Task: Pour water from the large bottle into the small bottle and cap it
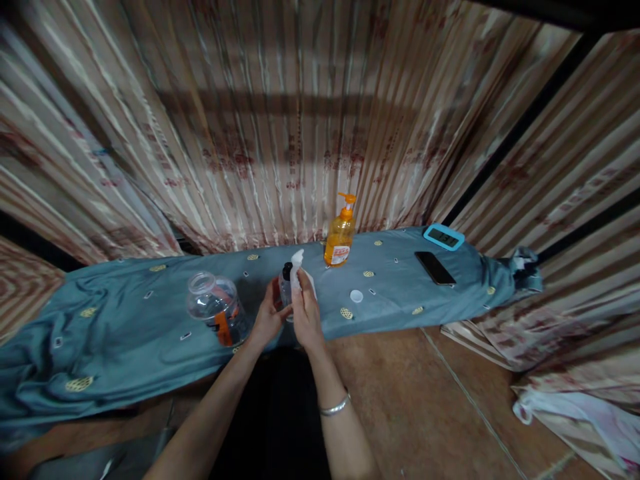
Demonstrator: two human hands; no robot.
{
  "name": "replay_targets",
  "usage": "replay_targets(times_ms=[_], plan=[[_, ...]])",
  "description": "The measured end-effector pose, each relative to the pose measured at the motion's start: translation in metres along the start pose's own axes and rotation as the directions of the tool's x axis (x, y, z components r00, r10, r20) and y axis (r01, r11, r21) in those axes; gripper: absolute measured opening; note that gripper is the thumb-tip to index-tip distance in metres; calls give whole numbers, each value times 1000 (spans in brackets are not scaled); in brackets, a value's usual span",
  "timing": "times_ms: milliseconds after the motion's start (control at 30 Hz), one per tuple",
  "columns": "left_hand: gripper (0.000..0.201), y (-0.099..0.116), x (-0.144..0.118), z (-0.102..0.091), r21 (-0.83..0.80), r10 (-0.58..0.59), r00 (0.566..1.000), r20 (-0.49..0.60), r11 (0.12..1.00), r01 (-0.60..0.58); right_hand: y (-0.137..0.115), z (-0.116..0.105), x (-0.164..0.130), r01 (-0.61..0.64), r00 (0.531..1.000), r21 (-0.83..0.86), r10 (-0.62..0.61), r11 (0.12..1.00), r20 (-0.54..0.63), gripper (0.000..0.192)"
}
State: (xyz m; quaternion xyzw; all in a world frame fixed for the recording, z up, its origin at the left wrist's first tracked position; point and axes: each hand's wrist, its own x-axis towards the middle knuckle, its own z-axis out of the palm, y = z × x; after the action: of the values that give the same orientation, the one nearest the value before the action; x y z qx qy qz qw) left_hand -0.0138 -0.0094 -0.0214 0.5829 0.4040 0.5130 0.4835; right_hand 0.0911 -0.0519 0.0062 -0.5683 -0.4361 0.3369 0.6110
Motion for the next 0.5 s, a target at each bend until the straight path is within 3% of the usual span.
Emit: replay_targets(times_ms=[133,300,400,500], plan=[[77,1,1,3,138,21,996,-90,990,-9,18,8,14,-65,998,32,65,997,-17,42],[73,11,5,4,354,81,983,-168,935,-17,51,0,-10,-199,979,40,200,979,-48,36],[71,17,3,6,330,54,981,-187,944,11,49,-8,-21,-215,974,45,217,976,-58,37],[71,20,-1,9,269,-37,985,-167,960,82,34,-9,-13,-180,983,43,182,983,-41,36]])
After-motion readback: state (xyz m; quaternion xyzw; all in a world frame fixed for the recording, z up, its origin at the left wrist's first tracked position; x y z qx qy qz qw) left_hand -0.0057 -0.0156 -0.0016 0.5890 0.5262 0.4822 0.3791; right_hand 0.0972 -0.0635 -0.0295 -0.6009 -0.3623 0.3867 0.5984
